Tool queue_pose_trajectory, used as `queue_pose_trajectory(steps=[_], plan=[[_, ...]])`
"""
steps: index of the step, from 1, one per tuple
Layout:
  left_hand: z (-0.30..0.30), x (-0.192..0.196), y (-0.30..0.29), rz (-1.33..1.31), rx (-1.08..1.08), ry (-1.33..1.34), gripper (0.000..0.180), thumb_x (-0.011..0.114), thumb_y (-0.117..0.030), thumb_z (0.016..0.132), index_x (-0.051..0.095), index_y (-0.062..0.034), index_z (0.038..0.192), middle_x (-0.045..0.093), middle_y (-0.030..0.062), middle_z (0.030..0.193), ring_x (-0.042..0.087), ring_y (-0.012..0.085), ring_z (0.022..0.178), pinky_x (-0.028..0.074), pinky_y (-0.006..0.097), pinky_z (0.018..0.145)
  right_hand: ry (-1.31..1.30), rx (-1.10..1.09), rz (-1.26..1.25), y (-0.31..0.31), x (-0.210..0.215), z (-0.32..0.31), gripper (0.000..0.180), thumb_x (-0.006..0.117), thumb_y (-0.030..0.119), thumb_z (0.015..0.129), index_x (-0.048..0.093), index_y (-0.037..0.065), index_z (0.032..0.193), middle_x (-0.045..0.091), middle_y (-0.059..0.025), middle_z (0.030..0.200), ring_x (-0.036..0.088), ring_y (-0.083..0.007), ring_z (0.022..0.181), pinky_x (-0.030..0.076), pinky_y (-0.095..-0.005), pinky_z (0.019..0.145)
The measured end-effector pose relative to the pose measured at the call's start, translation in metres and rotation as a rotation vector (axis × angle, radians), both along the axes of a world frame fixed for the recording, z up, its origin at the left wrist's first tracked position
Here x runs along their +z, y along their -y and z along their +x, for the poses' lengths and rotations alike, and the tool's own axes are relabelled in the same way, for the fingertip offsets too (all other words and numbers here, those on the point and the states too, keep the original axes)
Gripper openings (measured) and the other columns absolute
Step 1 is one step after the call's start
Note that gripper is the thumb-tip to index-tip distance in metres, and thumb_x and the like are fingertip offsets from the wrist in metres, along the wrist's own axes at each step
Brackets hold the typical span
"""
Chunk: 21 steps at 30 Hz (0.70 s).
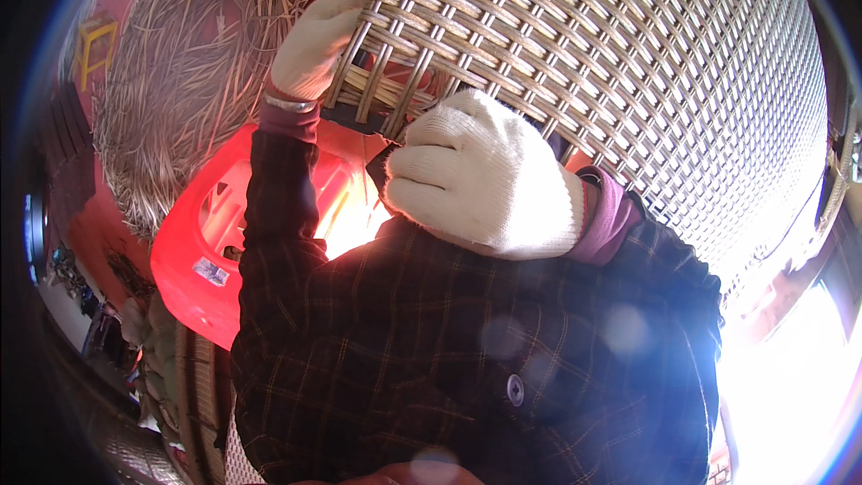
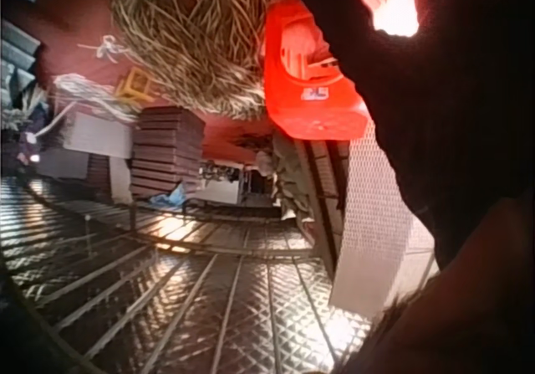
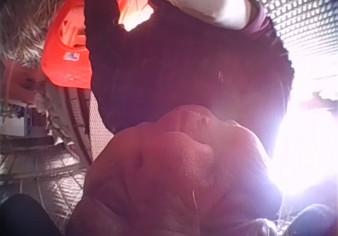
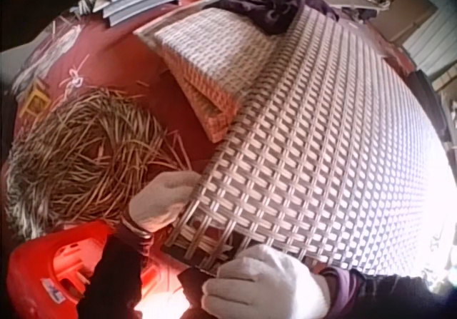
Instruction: The person weaves a large flat mat by hand, threading flexible strips through a grid frame. They repeatedly pull strips through openings, adjust tension, and tuck ends to secure the weave.
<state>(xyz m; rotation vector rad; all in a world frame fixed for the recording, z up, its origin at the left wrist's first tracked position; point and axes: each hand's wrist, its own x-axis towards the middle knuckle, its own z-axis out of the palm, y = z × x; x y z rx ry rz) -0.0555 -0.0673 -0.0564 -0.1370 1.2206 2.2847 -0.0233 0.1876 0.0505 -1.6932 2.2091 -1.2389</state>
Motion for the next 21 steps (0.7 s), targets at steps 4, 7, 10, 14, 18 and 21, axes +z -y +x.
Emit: queue_pose_trajectory(steps=[4, 7, 10, 14, 18, 21], plan=[[-0.006, -0.026, -0.006, 0.223, -0.273, -0.041, 0.025, 0.071, -0.007, 0.101, 0.077, 0.0036, 0.123, 0.078, 0.0055, 0.108, 0.072, 0.0120, 0.095, 0.058, 0.028, 0.086, -0.018, -0.024, 0.012, 0.000, 0.000, 0.000, 0.034, 0.087, 0.006, 0.075, 0.076, 0.009, 0.107, 0.075, -0.0040, 0.111, 0.069, -0.0277, 0.097, 0.056, -0.0417, 0.078], [-0.011, -0.040, -0.008, 0.237, -0.295, -0.087, 0.027, 0.078, -0.004, 0.094, 0.078, 0.0030, 0.120, 0.079, 0.0061, 0.108, 0.072, 0.0128, 0.092, 0.058, 0.029, 0.085, -0.020, -0.031, 0.021, 0.001, 0.001, 0.000, 0.033, 0.088, 0.006, 0.075, 0.077, 0.010, 0.106, 0.075, -0.0036, 0.111, 0.069, -0.0274, 0.097, 0.057, -0.0415, 0.078], [-0.020, -0.047, -0.006, 0.334, -0.383, -0.198, 0.028, 0.080, -0.002, 0.091, 0.079, 0.0031, 0.119, 0.079, 0.0065, 0.108, 0.072, 0.0138, 0.092, 0.058, 0.030, 0.086, -0.031, -0.040, 0.022, 0.001, 0.002, 0.001, 0.032, 0.088, 0.006, 0.074, 0.077, 0.010, 0.104, 0.075, -0.0032, 0.110, 0.069, -0.0271, 0.097, 0.057, -0.0409, 0.077], [-0.024, -0.044, -0.005, 0.265, -0.374, -0.046, 0.030, 0.082, -0.003, 0.090, 0.079, 0.0029, 0.119, 0.079, 0.0072, 0.108, 0.072, 0.0155, 0.093, 0.058, 0.032, 0.089, -0.030, -0.053, 0.012, 0.002, 0.001, 0.001, 0.032, 0.088, 0.006, 0.074, 0.077, 0.010, 0.104, 0.075, -0.0027, 0.109, 0.069, -0.0269, 0.096, 0.057, -0.0403, 0.076], [-0.026, -0.035, -0.006, 0.238, -0.384, 0.047, 0.031, 0.084, -0.005, 0.089, 0.079, 0.0028, 0.119, 0.079, 0.0068, 0.106, 0.072, 0.0156, 0.095, 0.057, 0.032, 0.091, -0.037, -0.060, 0.002, 0.002, 0.001, 0.002, 0.031, 0.087, 0.006, 0.074, 0.077, 0.010, 0.103, 0.075, -0.0026, 0.108, 0.069, -0.0268, 0.096, 0.057, -0.0396, 0.076], [-0.026, -0.032, -0.001, 0.114, -0.397, -0.105, 0.031, 0.086, -0.007, 0.089, 0.079, 0.0024, 0.118, 0.079, 0.0055, 0.107, 0.070, 0.0140, 0.097, 0.056, 0.031, 0.091, -0.043, -0.072, 0.009, 0.002, 0.002, 0.002, 0.031, 0.087, 0.005, 0.074, 0.077, 0.010, 0.103, 0.075, -0.0028, 0.108, 0.069, -0.0268, 0.096, 0.057, -0.0392, 0.075]])
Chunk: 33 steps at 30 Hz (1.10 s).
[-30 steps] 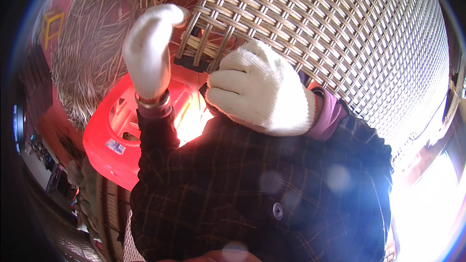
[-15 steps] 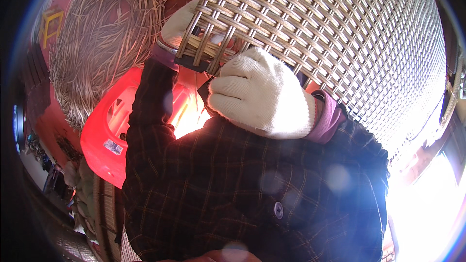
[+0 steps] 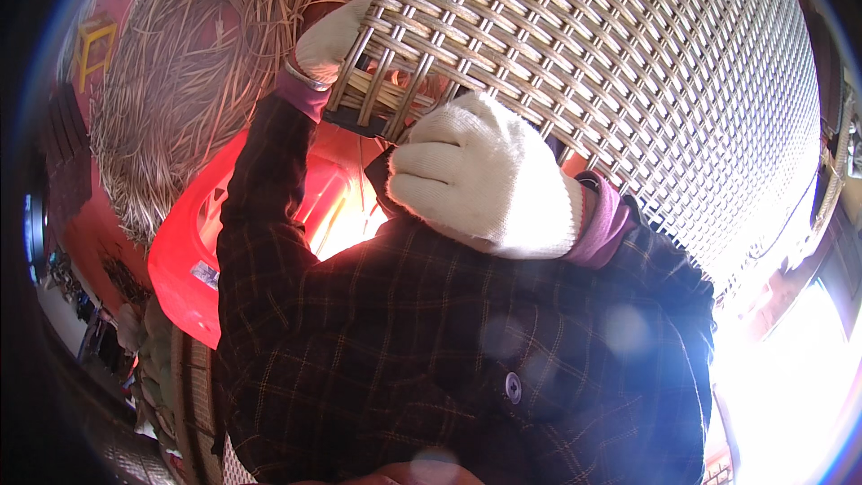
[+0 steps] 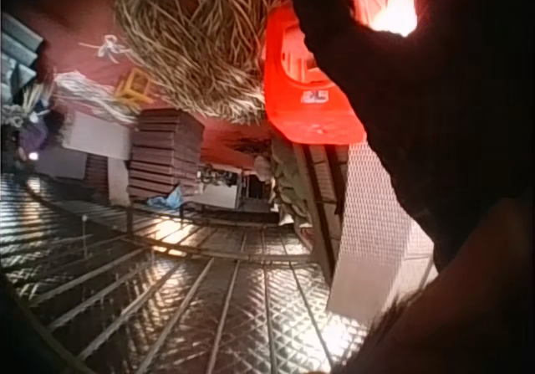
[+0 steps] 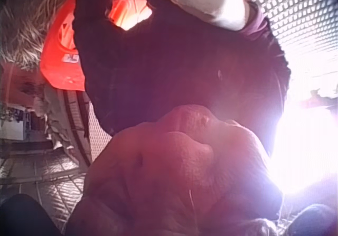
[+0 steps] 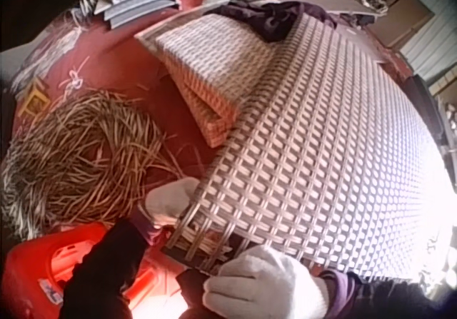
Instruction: The person weaves a large flat mat by hand, threading flexible strips through a grid frame. They repeatedly pull strips through openings, adjust tension, and tuck ends to secure the weave.
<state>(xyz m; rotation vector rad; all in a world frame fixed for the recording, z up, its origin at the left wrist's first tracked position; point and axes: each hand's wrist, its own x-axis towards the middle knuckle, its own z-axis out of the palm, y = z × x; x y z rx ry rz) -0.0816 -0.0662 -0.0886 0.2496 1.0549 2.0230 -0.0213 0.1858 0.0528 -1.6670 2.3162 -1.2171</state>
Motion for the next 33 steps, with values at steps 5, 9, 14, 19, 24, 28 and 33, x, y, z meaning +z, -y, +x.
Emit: queue_pose_trajectory(steps=[5, 9, 14, 19, 24, 28, 33], plan=[[0.000, -0.005, 0.005, -0.065, 0.006, -0.051, 0.033, 0.088, -0.011, 0.090, 0.079, 0.0022, 0.119, 0.079, 0.0031, 0.109, 0.068, 0.0109, 0.099, 0.055, 0.029, 0.091, 0.042, -0.011, 0.009, 0.000, 0.004, 0.000, 0.032, 0.086, 0.004, 0.074, 0.076, 0.009, 0.104, 0.075, -0.0039, 0.108, 0.069, -0.0269, 0.096, 0.057, -0.0392, 0.075], [-0.004, -0.006, 0.010, -0.070, -0.044, -0.110, 0.033, 0.084, -0.015, 0.096, 0.077, 0.0035, 0.123, 0.079, 0.0020, 0.108, 0.067, 0.0094, 0.099, 0.054, 0.029, 0.092, 0.105, 0.015, 0.040, -0.004, 0.007, -0.001, 0.030, 0.085, 0.004, 0.076, 0.075, 0.008, 0.105, 0.075, -0.0052, 0.108, 0.069, -0.0275, 0.095, 0.057, -0.0393, 0.077], [-0.019, 0.001, 0.028, -0.350, -0.015, -0.283, 0.028, 0.079, -0.016, 0.098, 0.078, 0.0016, 0.119, 0.077, 0.0007, 0.106, 0.067, 0.0091, 0.095, 0.054, 0.028, 0.087, 0.142, 0.034, 0.063, -0.014, 0.024, -0.022, 0.026, 0.082, 0.001, 0.082, 0.076, 0.004, 0.107, 0.076, -0.0086, 0.108, 0.070, -0.0289, 0.096, 0.056, -0.0398, 0.080], [-0.035, 0.058, 0.076, -0.753, 0.083, -0.688, 0.024, 0.079, -0.025, 0.098, 0.079, -0.0021, 0.102, 0.074, 0.0014, 0.092, 0.067, 0.0089, 0.087, 0.054, 0.029, 0.079, 0.113, -0.046, 0.081, 0.001, 0.050, -0.071, 0.019, 0.069, -0.002, 0.096, 0.078, -0.003, 0.113, 0.077, -0.0159, 0.110, 0.073, -0.0294, 0.098, 0.057, -0.0388, 0.086], [-0.009, 0.189, 0.086, -1.018, 0.367, -0.711, 0.016, 0.085, -0.010, 0.089, 0.077, 0.0000, 0.079, 0.068, 0.0023, 0.072, 0.061, 0.0081, 0.067, 0.044, 0.027, 0.060, 0.070, -0.043, -0.104, 0.073, 0.040, -0.111, 0.024, 0.064, 0.019, 0.106, 0.079, 0.000, 0.105, 0.075, -0.0066, 0.081, 0.067, -0.0152, 0.062, 0.054, -0.0320, 0.057], [0.010, 0.228, 0.074, -1.321, 0.598, -1.189, 0.013, 0.081, -0.009, 0.093, 0.079, 0.0024, 0.088, 0.069, 0.0067, 0.076, 0.066, 0.0131, 0.070, 0.049, 0.031, 0.063, 0.735, 0.066, 0.409, 0.087, 0.042, -0.127, 0.025, 0.065, 0.019, 0.106, 0.079, -0.001, 0.109, 0.079, -0.0067, 0.089, 0.072, -0.0154, 0.072, 0.058, -0.0316, 0.067], [0.042, 0.157, 0.069, -1.233, 1.479, -1.057, 0.013, 0.078, -0.004, 0.096, 0.077, 0.0052, 0.106, 0.077, 0.0082, 0.092, 0.070, 0.0163, 0.085, 0.057, 0.031, 0.085, 0.756, 0.016, 0.252, 0.088, 0.029, -0.122, 0.023, 0.062, 0.011, 0.106, 0.078, -0.004, 0.104, 0.079, -0.0097, 0.090, 0.076, -0.0155, 0.085, 0.058, -0.0294, 0.079]])
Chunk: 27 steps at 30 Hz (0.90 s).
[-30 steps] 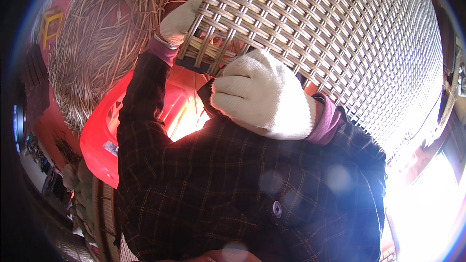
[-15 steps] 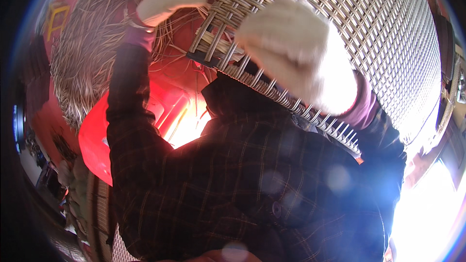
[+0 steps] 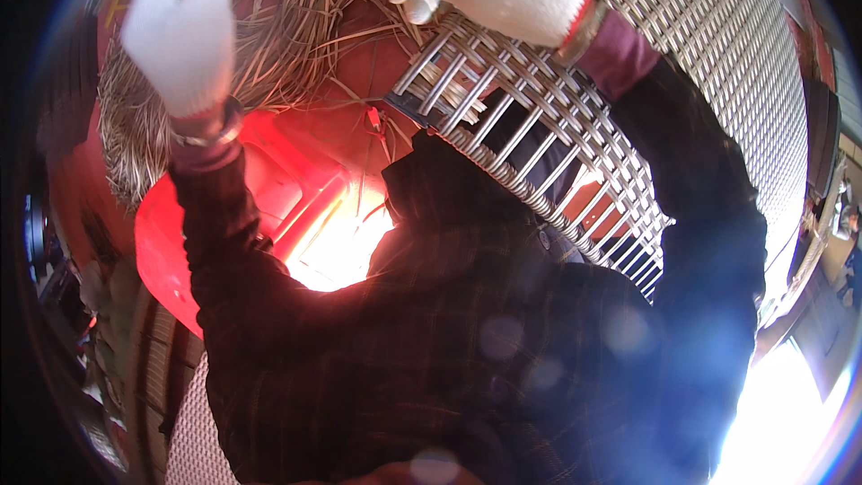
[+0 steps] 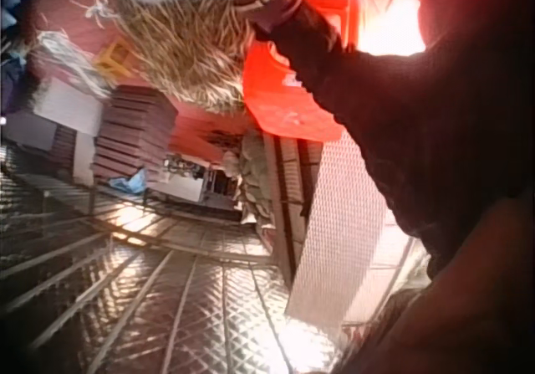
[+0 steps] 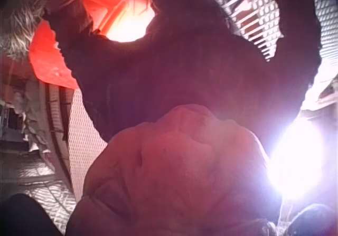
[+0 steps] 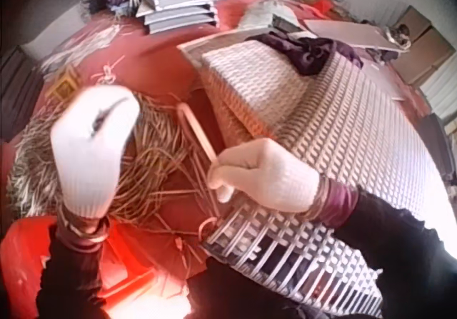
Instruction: The person weaves a large flat mat by hand, threading flexible strips through a grid frame. They repeatedly pull strips through openings, adjust tension, and tuck ends to secure the weave.
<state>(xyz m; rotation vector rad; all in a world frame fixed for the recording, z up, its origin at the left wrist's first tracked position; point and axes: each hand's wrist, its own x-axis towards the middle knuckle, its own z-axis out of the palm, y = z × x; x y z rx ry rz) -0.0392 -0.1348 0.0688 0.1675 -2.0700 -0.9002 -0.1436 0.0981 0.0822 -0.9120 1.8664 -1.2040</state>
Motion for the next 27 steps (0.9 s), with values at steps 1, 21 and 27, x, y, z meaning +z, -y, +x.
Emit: queue_pose_trajectory(steps=[1, 21, 27], plan=[[0.016, -0.003, 0.014, -0.683, 0.030, 0.266, 0.014, 0.076, -0.013, 0.100, 0.080, -0.0056, 0.110, 0.076, 0.0021, 0.101, 0.070, 0.0129, 0.090, 0.055, 0.030, 0.083, -0.035, 0.001, 0.034, -0.002, -0.004, -0.001, 0.022, 0.063, 0.012, 0.107, 0.078, -0.004, 0.107, 0.079, -0.0088, 0.092, 0.075, -0.0142, 0.085, 0.058, -0.0286, 0.080], [0.019, -0.136, -0.028, 0.961, -1.103, 0.862, 0.021, 0.073, -0.014, 0.102, 0.080, 0.0002, 0.116, 0.078, 0.0062, 0.112, 0.069, 0.0138, 0.105, 0.055, 0.031, 0.096, -0.118, 0.032, 0.057, -0.001, -0.026, -0.004, 0.026, 0.056, 0.015, 0.112, 0.075, -0.003, 0.110, 0.075, -0.0072, 0.090, 0.071, -0.0145, 0.086, 0.057, -0.0294, 0.083], [-0.002, -0.124, -0.012, 0.648, -1.145, 0.849, 0.018, 0.075, -0.016, 0.097, 0.080, -0.0015, 0.107, 0.077, 0.0051, 0.100, 0.069, 0.0150, 0.100, 0.052, 0.032, 0.098, -0.102, 0.014, 0.057, 0.000, -0.027, -0.002, 0.026, 0.056, 0.015, 0.112, 0.076, -0.003, 0.111, 0.075, -0.0074, 0.090, 0.071, -0.0142, 0.086, 0.056, -0.0292, 0.084]])
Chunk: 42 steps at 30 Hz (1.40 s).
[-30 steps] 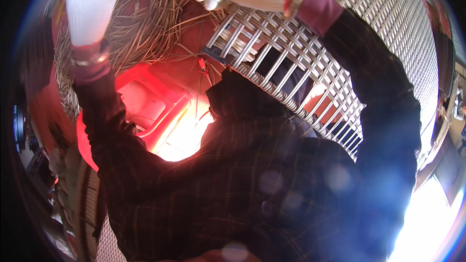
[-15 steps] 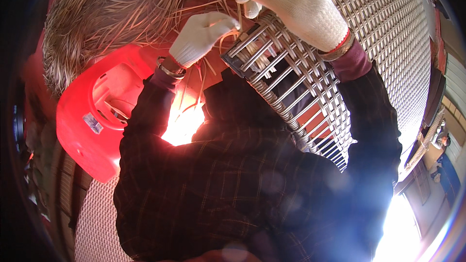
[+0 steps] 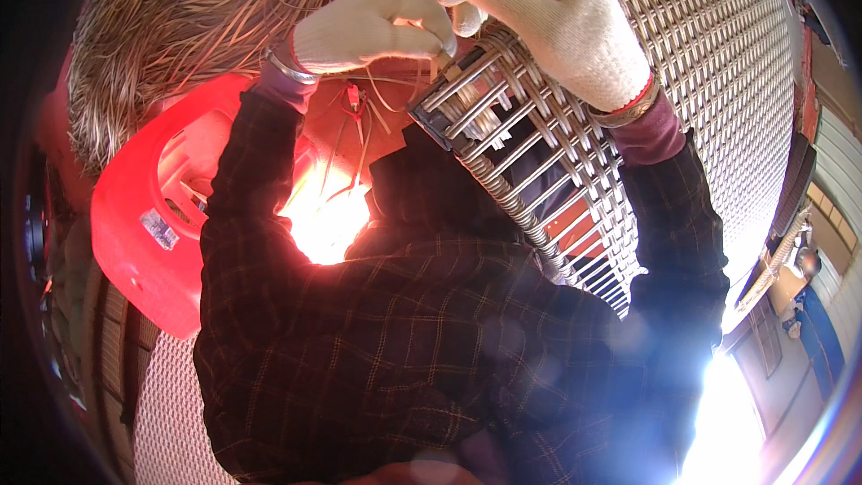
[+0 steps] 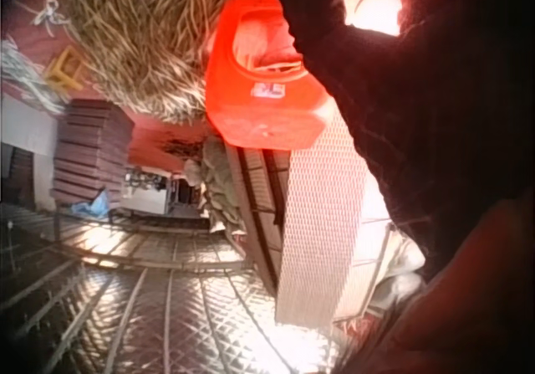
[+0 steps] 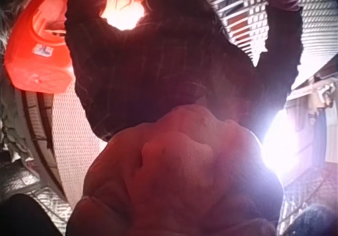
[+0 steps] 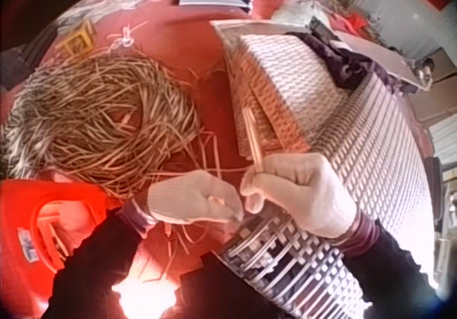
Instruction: The person weaves a large flat mat by hand, threading flexible strips through a grid frame. They repeatedly pull strips through openings, adjust tension, and tuck ends to secure the weave.
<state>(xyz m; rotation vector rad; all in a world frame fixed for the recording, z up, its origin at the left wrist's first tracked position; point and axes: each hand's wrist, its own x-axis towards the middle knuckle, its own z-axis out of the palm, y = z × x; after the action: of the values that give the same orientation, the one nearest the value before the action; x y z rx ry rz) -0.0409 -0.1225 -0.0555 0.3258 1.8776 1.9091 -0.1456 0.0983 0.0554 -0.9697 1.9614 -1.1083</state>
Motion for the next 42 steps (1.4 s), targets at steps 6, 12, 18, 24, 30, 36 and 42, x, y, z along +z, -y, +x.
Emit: queue_pose_trajectory(steps=[6, 12, 18, 24, 30, 36, 42], plan=[[-0.025, 0.003, 0.010, -0.108, -0.213, 0.019, 0.026, 0.074, -0.021, 0.096, 0.080, -0.0006, 0.111, 0.077, 0.0049, 0.098, 0.067, 0.0147, 0.094, 0.053, 0.032, 0.089, -0.027, 0.014, 0.003, 0.000, -0.002, 0.000, 0.027, 0.056, 0.015, 0.113, 0.076, -0.003, 0.112, 0.076, -0.0077, 0.091, 0.072, -0.0145, 0.087, 0.057, -0.0291, 0.085], [-0.036, 0.004, 0.020, -0.246, -0.259, -0.071, 0.025, 0.075, -0.023, 0.094, 0.082, -0.0023, 0.106, 0.075, 0.0018, 0.089, 0.066, 0.0123, 0.084, 0.053, 0.031, 0.078, -0.025, 0.022, 0.002, -0.001, -0.005, -0.001, 0.027, 0.056, 0.015, 0.113, 0.077, -0.003, 0.114, 0.076, -0.0079, 0.091, 0.073, -0.0151, 0.088, 0.058, -0.0295, 0.085], [-0.037, 0.010, 0.020, -0.291, -0.305, -0.057, 0.024, 0.076, -0.025, 0.094, 0.080, -0.0021, 0.102, 0.074, 0.0025, 0.085, 0.065, 0.0120, 0.081, 0.053, 0.032, 0.075, -0.036, 0.032, -0.003, -0.001, -0.005, -0.001, 0.027, 0.056, 0.015, 0.114, 0.077, -0.003, 0.114, 0.076, -0.0078, 0.092, 0.074, -0.0152, 0.088, 0.058, -0.0296, 0.085], [-0.033, 0.011, 0.011, -0.320, -0.251, -0.170, 0.026, 0.077, -0.027, 0.097, 0.079, -0.0011, 0.098, 0.073, 0.0029, 0.083, 0.065, 0.0123, 0.079, 0.053, 0.032, 0.072, -0.106, 0.059, -0.007, -0.001, -0.004, -0.002, 0.026, 0.057, 0.015, 0.114, 0.077, -0.002, 0.114, 0.077, -0.0072, 0.093, 0.074, -0.0148, 0.089, 0.059, -0.0293, 0.086], [-0.025, 0.019, 0.013, -0.228, -0.233, -0.073, 0.025, 0.076, -0.026, 0.097, 0.078, -0.0018, 0.103, 0.070, 0.0059, 0.081, 0.067, 0.0152, 0.082, 0.053, 0.033, 0.077, -0.093, 0.068, -0.023, -0.001, -0.005, -0.003, 0.026, 0.058, 0.016, 0.114, 0.077, -0.001, 0.115, 0.077, -0.0070, 0.092, 0.074, -0.0148, 0.089, 0.059, -0.0290, 0.086], [-0.039, 0.005, 0.002, -0.282, -0.147, -0.533, 0.029, 0.078, -0.026, 0.097, 0.075, 0.0027, 0.097, 0.070, 0.0144, 0.079, 0.066, 0.0198, 0.072, 0.050, 0.037, 0.069, -0.061, 0.016, -0.003, 0.000, -0.006, 0.001, 0.027, 0.057, 0.017, 0.114, 0.077, -0.001, 0.116, 0.077, -0.0068, 0.092, 0.074, -0.0142, 0.089, 0.059, -0.0285, 0.086], [-0.030, 0.025, 0.006, -0.166, -0.048, -0.392, 0.022, 0.082, -0.016, 0.092, 0.077, 0.0030, 0.101, 0.073, 0.0128, 0.082, 0.066, 0.0226, 0.072, 0.052, 0.036, 0.071, -0.122, 0.057, -0.009, -0.001, -0.005, 0.000, 0.026, 0.057, 0.014, 0.113, 0.077, -0.002, 0.116, 0.077, -0.0064, 0.093, 0.073, -0.0135, 0.091, 0.058, -0.0275, 0.088]])
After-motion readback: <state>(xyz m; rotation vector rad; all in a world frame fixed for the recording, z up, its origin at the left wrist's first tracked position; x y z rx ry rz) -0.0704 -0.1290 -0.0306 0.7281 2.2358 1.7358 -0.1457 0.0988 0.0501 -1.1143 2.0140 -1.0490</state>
